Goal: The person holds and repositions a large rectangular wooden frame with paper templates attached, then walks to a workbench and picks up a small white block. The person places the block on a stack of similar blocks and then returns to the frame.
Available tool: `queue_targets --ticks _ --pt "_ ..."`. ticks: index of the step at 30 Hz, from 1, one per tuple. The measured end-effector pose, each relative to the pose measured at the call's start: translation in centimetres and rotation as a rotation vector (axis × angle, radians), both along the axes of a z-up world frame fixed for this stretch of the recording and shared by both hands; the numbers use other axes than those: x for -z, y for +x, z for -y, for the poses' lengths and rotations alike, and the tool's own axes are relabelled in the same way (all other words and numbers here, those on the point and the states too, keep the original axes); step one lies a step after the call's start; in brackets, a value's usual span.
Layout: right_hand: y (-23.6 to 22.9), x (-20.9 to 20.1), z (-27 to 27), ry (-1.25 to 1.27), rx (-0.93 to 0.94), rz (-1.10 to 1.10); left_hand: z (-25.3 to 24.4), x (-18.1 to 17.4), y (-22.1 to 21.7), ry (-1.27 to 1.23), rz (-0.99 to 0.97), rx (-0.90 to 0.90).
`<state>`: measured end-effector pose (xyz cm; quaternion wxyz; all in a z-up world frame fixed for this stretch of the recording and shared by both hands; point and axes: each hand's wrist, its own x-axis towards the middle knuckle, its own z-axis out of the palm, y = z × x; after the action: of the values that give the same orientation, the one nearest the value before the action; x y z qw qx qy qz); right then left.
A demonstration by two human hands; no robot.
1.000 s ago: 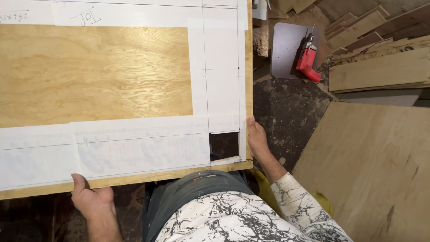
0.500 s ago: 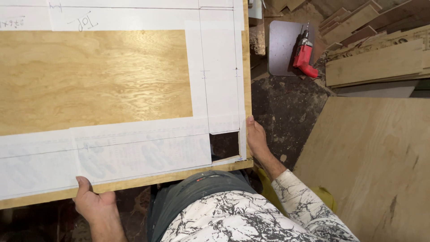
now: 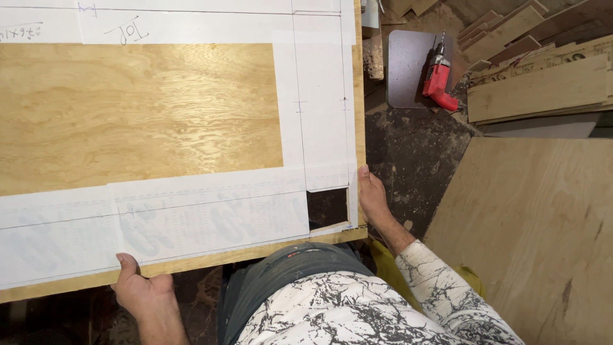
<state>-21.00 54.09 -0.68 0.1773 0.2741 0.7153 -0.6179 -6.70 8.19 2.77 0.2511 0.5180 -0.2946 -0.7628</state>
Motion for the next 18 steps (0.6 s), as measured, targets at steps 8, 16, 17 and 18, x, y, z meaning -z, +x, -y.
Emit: queue_targets --ticks 8,16,17,18 --pt "0.3 -1.4 0.1 0.1 -0.035 0.043 0.2 0.0 0.0 0.013 0.026 -0.01" --pt "0.1 -1.5 0.3 0.116 -0.052 0.051 0.5 1.2 0.6 0.041 -0.011 -0.034" --pt "0.0 -1.5 0.1 0.088 -0.046 0.019 0.5 1.3 0.4 0.044 -0.011 -0.028" --pt "0.0 -1.5 0.0 0.06 -0.041 -0.012 0.5 1.3 0.2 0.041 -0.006 -0.026"
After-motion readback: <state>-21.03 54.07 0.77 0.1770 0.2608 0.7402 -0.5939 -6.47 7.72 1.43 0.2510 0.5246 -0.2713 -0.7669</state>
